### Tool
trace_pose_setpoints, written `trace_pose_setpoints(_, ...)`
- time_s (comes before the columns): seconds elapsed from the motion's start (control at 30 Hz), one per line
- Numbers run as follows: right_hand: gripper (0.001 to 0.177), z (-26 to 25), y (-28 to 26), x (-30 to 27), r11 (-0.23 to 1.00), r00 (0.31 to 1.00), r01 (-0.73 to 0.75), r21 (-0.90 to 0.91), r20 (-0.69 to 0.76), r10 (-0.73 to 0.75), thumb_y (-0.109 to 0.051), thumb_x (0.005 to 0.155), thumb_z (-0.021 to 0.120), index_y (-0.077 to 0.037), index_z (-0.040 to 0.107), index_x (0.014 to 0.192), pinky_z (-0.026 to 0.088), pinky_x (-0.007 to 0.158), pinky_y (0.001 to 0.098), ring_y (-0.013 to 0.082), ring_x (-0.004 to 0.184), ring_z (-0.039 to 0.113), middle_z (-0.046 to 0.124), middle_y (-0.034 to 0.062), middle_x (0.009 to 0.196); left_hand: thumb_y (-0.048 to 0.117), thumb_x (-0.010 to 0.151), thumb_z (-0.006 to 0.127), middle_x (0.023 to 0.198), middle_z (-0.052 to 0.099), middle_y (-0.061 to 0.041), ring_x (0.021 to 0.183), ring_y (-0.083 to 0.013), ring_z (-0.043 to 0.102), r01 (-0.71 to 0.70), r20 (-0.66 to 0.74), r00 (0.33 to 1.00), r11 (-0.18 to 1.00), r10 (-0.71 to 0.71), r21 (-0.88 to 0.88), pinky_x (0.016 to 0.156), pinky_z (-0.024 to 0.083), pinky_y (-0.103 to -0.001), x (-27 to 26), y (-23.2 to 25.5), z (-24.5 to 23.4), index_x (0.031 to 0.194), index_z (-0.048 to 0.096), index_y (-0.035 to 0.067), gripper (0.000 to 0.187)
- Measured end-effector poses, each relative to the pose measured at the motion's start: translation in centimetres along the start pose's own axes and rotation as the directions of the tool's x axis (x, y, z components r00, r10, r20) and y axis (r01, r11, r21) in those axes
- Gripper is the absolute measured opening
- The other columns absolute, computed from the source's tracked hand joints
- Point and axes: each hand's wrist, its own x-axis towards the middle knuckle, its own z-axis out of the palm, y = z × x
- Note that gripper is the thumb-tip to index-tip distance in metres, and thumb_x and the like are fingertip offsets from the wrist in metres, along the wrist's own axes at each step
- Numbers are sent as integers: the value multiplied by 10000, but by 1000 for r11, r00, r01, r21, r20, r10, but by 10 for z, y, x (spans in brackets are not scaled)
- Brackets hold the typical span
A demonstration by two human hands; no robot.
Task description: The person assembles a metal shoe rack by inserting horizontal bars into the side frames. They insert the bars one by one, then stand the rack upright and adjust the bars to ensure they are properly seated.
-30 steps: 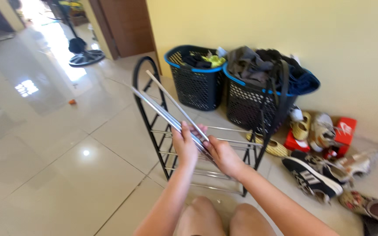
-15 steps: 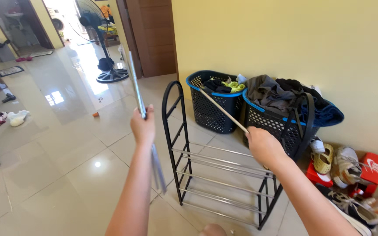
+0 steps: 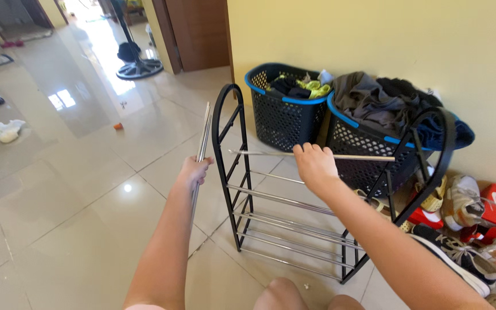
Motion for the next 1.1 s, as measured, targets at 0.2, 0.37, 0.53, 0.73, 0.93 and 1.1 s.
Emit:
trace_pose_setpoints(0.2, 516, 47, 32, 4, 952, 1000, -25, 306, 15, 22, -17, 870, 502, -214, 543, 1345, 488, 878, 518, 343, 1086, 621, 649, 120, 1068, 320, 891, 748, 838, 737, -14, 450, -65, 412, 7, 96, 995, 999, -4, -31, 381, 322, -254, 10, -3, 30, 1046, 699, 63, 304)
trace_pose_setpoints(0.37, 243, 67, 35, -6, 907, 974, -180, 380, 201, 109, -335, 1052, 455, -176, 590, 1178, 493, 857, 553, 373, 1017, 651, 690, 141, 1012, 326, 898, 783, 891, 762, -87, 471, -76, 441, -30, 178, 984, 998, 18, 62, 411, 324, -258, 28, -19, 50, 1115, 724, 41, 363)
trace_pose_setpoints(0.53, 247, 78, 35, -18, 897, 988, -99, 430, 148, 39, -317, 1027, 452, -118, 594, 1064, 477, 800, 569, 391, 956, 658, 707, 149, 931, 225, 907, 799, 888, 787, -78, 565, -27, 519, -306, 235, 924, 952, 302, -21, 509, 388, -222, 62, -54, 63, 1159, 745, 17, 331)
trace_pose_setpoints(0.73, 240, 84, 31, -18, 908, 988, -82, 412, 151, 21, -292, 1028, 456, -97, 595, 1027, 482, 818, 540, 383, 948, 661, 707, 146, 912, 182, 875, 767, 803, 776, -59, 476, -57, 427, -188, 229, 953, 981, 196, -56, 449, 320, -240, 73, -65, 62, 1165, 717, 15, 338)
trace_pose_setpoints(0.93, 228, 80, 27, -16, 911, 990, -72, 407, 139, 16, -278, 1029, 456, -94, 592, 1030, 486, 822, 536, 378, 944, 662, 707, 147, 913, 190, 882, 771, 816, 773, -57, 506, -52, 428, -230, 253, 938, 972, 236, -53, 470, 324, -238, 64, -55, 58, 1179, 709, -1, 358)
trace_pose_setpoints(1.1, 222, 78, 26, -17, 920, 989, -79, 385, 148, 23, -280, 1031, 464, -102, 597, 1042, 487, 827, 528, 362, 951, 667, 709, 140, 910, 207, 901, 758, 846, 786, -38, 539, -42, 492, -221, 279, 934, 974, 224, -42, 491, 333, -232, 61, -51, 58, 1180, 697, 3, 351)
